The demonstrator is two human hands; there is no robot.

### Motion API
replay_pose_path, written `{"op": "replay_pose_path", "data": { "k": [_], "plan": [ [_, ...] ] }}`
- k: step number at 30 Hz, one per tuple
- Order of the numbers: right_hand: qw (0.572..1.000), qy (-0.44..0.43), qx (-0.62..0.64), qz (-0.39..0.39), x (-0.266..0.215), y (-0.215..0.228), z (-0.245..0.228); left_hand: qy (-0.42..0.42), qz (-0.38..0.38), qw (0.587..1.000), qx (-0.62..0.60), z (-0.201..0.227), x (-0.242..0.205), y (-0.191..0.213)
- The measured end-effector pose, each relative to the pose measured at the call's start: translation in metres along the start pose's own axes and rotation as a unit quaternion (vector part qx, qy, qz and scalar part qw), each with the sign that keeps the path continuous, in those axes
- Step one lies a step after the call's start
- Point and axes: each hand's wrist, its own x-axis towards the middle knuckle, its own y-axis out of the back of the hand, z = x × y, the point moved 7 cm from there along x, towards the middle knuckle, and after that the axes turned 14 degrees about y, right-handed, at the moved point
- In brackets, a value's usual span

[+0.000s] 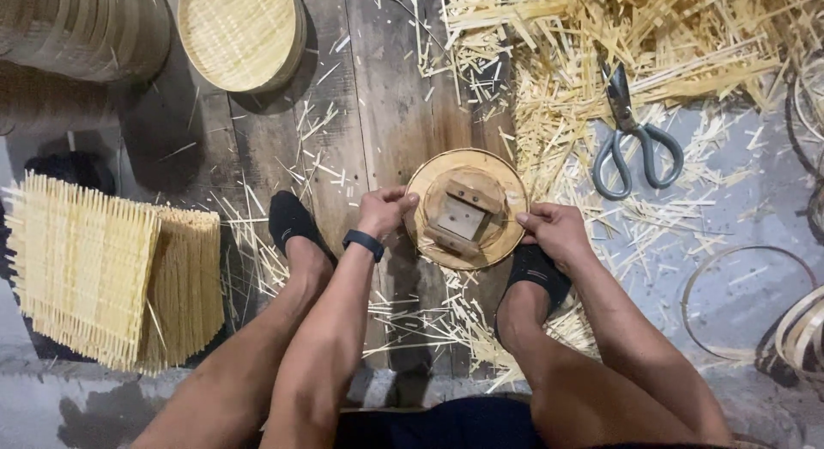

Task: Assembling and trimming circular bamboo rims onto flat woven bamboo bases using scissors and a wooden mold.

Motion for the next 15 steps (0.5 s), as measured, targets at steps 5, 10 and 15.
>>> {"op": "replay_pose_path", "data": {
  "k": [5, 10, 15],
  "plan": [
    [0.998, -0.043, -0.017, 0.039, -0.005, 0.003, -0.01, 0.113, 0.003, 0.993, -0.043, 0.003, -0.028, -0.002],
    [0.997, -0.024, -0.05, 0.06, 0.003, 0.013, -0.028, 0.07, 0.016, 0.995, -0.068, 0.01, -0.034, -0.001],
    [0.983, -0.101, 0.143, -0.053, -0.034, -0.021, -0.04, 0.183, -0.233, 0.869, -0.396, -0.06, -0.068, -0.062]
  ]
}}
